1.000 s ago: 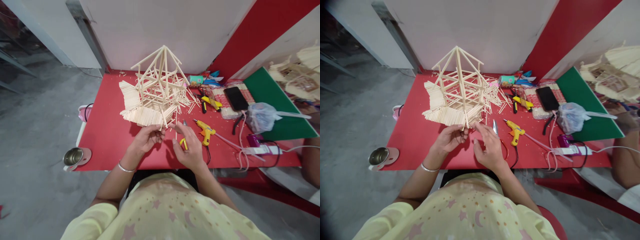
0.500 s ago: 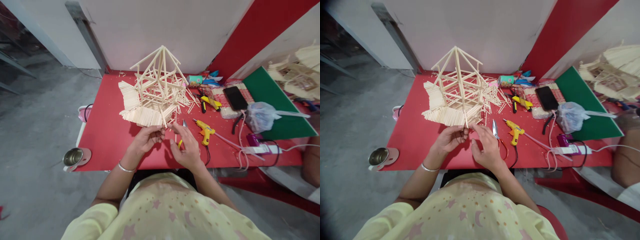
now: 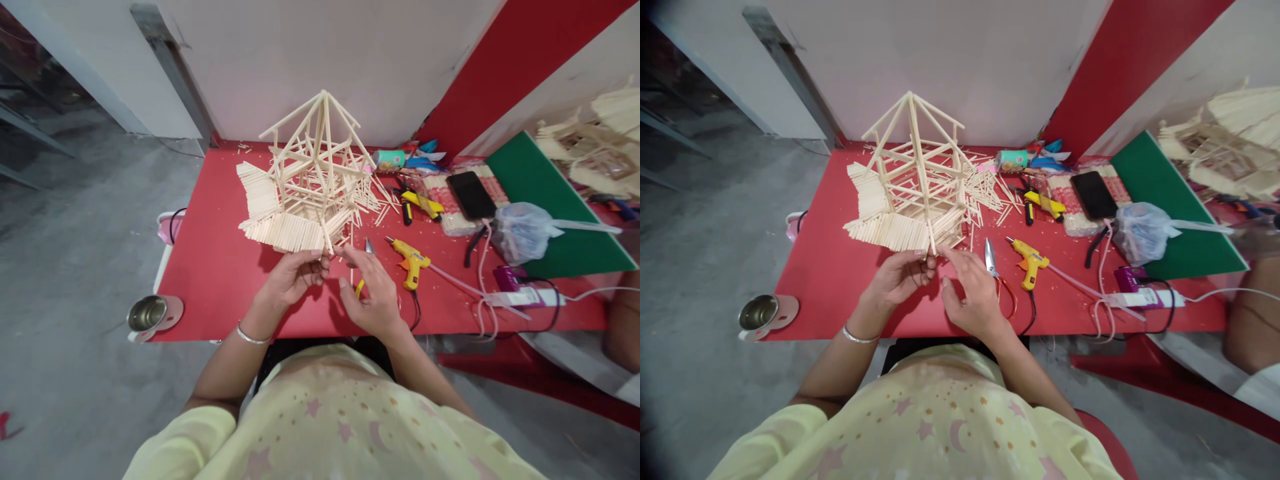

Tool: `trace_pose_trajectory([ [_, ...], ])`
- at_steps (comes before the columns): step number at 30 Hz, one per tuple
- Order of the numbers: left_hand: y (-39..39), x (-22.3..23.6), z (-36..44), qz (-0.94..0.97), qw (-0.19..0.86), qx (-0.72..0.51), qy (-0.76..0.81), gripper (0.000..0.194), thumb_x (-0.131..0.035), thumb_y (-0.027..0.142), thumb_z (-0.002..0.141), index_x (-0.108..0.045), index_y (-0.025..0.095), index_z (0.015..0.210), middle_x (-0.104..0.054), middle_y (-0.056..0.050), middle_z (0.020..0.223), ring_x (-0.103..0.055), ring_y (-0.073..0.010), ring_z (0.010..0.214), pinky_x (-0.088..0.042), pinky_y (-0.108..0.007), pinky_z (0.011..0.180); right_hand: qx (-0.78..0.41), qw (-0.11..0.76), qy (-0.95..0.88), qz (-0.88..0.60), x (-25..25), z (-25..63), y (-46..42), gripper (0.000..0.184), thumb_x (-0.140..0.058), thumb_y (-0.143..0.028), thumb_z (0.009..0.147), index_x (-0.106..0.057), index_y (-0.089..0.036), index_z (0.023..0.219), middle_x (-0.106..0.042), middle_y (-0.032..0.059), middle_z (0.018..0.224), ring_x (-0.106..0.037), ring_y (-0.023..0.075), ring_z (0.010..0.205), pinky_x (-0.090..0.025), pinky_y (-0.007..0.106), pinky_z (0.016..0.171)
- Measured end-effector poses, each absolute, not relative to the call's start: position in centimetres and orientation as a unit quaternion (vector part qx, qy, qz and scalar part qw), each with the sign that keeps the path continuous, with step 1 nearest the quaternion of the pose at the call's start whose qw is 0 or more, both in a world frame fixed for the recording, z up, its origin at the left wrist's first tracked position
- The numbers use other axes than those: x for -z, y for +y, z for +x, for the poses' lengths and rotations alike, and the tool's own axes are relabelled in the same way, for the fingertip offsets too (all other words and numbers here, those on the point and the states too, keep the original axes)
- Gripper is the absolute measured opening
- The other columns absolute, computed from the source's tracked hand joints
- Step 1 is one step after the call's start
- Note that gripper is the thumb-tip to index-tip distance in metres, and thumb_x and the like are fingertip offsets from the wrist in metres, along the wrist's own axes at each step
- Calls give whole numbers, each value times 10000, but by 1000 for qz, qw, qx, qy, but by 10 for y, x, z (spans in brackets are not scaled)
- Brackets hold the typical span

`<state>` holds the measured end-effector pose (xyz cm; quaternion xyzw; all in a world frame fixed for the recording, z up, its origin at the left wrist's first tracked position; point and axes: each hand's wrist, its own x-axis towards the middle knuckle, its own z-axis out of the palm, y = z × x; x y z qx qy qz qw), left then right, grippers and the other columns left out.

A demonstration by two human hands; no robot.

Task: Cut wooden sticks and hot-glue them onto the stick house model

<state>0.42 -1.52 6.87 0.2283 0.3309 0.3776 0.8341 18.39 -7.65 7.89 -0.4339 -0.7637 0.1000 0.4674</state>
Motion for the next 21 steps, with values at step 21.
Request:
trace_pose_trajectory([
  [21,-39,-21,28,329,752,-353,448,234,-763,264,687,-688,122,857,-704,-66,772,-667,-155,606,-509,-243,485,-114,235,-708,-657,-35,225,-80,309,-516,-280,991,-760,-202,1165,-780,62,1135,-715,224,1042,-527,323,910],
])
